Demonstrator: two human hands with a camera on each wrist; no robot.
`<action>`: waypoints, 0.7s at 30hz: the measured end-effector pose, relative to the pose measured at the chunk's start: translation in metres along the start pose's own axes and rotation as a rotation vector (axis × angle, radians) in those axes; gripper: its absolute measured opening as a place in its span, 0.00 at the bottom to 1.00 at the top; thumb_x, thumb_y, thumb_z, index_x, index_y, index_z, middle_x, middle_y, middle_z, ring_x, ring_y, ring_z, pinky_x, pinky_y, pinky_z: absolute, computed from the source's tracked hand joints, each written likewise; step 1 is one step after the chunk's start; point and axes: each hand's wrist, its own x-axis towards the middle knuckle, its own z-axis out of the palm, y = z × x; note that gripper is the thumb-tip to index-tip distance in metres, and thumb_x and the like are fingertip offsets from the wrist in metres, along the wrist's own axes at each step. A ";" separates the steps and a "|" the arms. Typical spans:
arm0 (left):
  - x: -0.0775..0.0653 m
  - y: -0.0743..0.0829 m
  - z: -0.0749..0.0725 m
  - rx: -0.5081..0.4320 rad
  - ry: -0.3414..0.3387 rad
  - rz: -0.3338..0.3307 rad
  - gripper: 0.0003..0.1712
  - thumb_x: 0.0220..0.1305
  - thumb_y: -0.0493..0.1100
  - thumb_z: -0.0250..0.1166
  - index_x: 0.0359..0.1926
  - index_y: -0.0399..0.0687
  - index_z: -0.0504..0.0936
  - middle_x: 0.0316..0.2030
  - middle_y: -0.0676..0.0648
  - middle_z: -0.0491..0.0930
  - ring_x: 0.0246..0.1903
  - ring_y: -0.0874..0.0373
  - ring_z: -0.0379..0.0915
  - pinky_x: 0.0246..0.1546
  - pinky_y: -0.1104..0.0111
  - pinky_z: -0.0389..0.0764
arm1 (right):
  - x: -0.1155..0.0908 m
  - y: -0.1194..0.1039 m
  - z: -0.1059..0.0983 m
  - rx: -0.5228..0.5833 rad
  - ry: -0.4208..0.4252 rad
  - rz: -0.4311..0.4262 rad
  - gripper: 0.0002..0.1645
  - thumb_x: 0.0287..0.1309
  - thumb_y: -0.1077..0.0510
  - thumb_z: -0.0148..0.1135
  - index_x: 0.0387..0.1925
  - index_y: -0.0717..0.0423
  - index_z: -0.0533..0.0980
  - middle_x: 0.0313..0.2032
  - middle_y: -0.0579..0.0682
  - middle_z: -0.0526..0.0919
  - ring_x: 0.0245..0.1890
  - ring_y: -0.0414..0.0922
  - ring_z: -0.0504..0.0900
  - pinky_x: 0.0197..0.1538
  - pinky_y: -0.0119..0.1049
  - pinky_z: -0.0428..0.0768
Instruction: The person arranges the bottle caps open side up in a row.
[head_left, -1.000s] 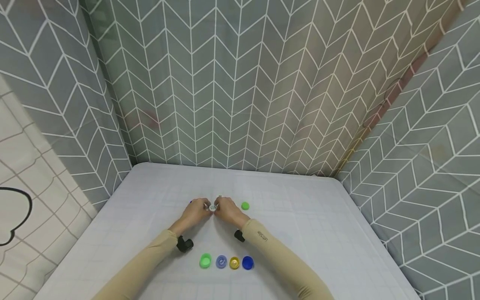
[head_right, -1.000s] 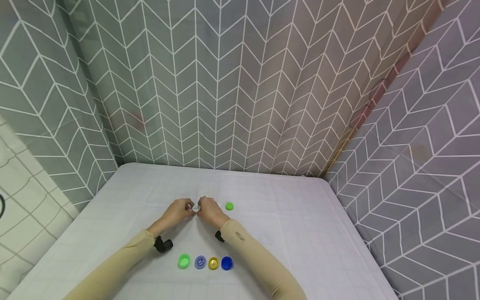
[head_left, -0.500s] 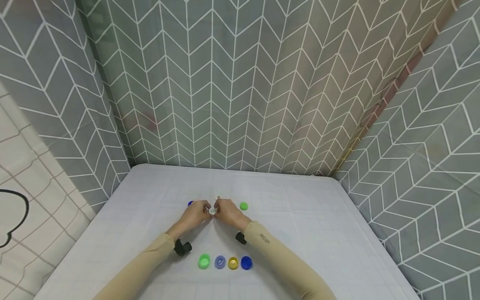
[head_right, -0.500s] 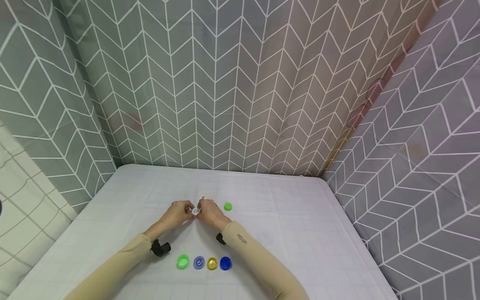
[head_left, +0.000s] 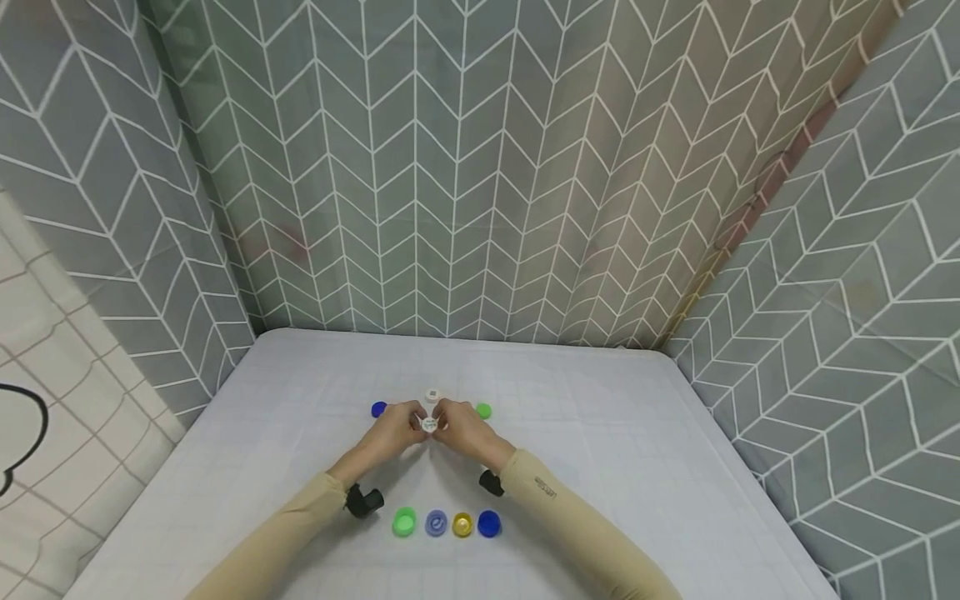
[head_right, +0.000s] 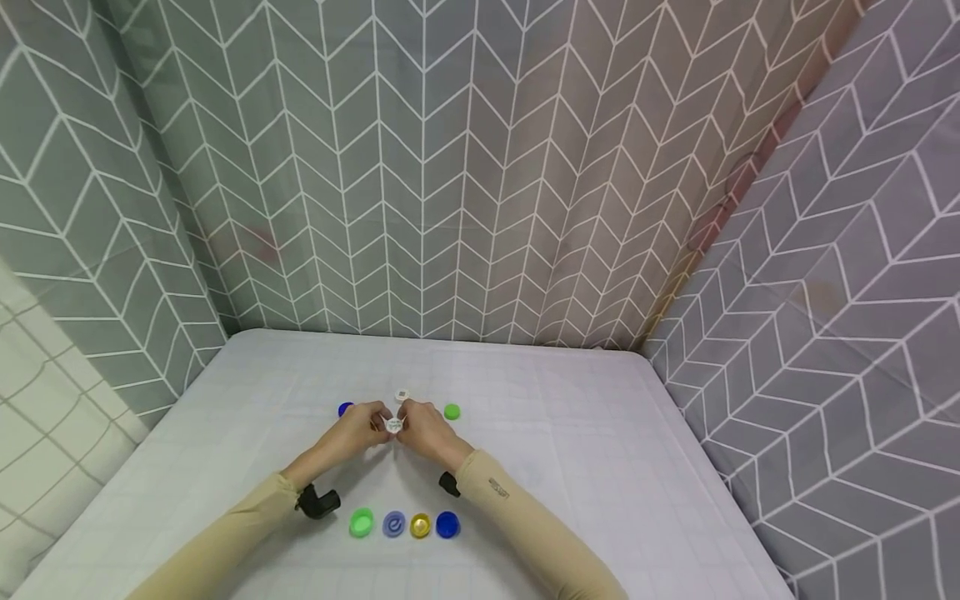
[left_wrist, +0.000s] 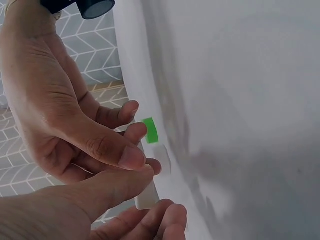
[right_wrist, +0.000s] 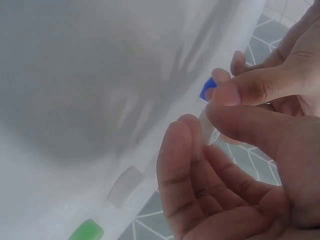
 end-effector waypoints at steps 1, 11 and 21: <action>-0.001 0.001 0.000 -0.006 0.000 0.006 0.14 0.49 0.33 0.71 0.39 0.36 0.80 0.23 0.48 0.79 0.21 0.60 0.72 0.22 0.71 0.72 | -0.001 0.000 -0.001 0.006 -0.001 -0.001 0.14 0.54 0.62 0.67 0.42 0.61 0.77 0.35 0.55 0.85 0.32 0.42 0.81 0.32 0.27 0.75; -0.008 0.012 0.003 -0.039 -0.036 0.020 0.14 0.49 0.31 0.72 0.39 0.38 0.79 0.24 0.49 0.79 0.21 0.61 0.73 0.20 0.72 0.74 | -0.019 -0.001 -0.009 0.028 -0.003 -0.005 0.13 0.54 0.62 0.67 0.41 0.60 0.77 0.36 0.55 0.85 0.32 0.41 0.81 0.32 0.26 0.75; -0.013 0.020 0.011 -0.074 -0.075 0.027 0.17 0.49 0.33 0.71 0.42 0.39 0.77 0.24 0.50 0.78 0.22 0.61 0.72 0.21 0.72 0.73 | -0.037 0.002 -0.016 0.062 0.014 -0.004 0.12 0.59 0.59 0.64 0.44 0.58 0.77 0.38 0.51 0.85 0.34 0.38 0.81 0.32 0.26 0.76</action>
